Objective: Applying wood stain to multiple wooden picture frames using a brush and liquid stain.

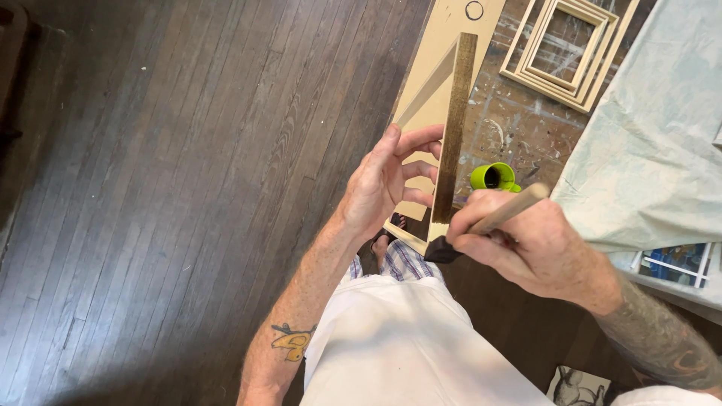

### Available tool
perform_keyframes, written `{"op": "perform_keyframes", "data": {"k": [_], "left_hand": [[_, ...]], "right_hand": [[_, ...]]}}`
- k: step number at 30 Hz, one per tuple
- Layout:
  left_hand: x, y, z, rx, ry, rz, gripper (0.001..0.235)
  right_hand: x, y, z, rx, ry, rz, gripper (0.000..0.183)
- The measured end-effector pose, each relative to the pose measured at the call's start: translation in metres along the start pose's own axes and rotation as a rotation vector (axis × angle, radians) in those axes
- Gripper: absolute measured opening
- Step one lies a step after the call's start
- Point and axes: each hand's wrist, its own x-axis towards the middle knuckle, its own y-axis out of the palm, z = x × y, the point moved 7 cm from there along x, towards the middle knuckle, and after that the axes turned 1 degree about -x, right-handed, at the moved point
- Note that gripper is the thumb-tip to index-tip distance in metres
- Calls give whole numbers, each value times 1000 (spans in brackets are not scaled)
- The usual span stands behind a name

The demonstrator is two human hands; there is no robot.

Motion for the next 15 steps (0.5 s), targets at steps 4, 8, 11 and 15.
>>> {"op": "perform_keyframes", "data": {"k": [4,8,11,15], "left_hand": [[-1,2,0,-4,0,13,68],[-5,2,1,-14,2,1,70],[-6,2,1,-14,3,5,70],[-11,3,1,-11,9,7,68]], "right_hand": [[1,0,-18,-183,-50,7,16],[11,-17,-29,-248,-30,-26,14],[16,-26,-49,-334,-85,-64,18],[31,-42,-56,-364,-93,-91,21]]}}
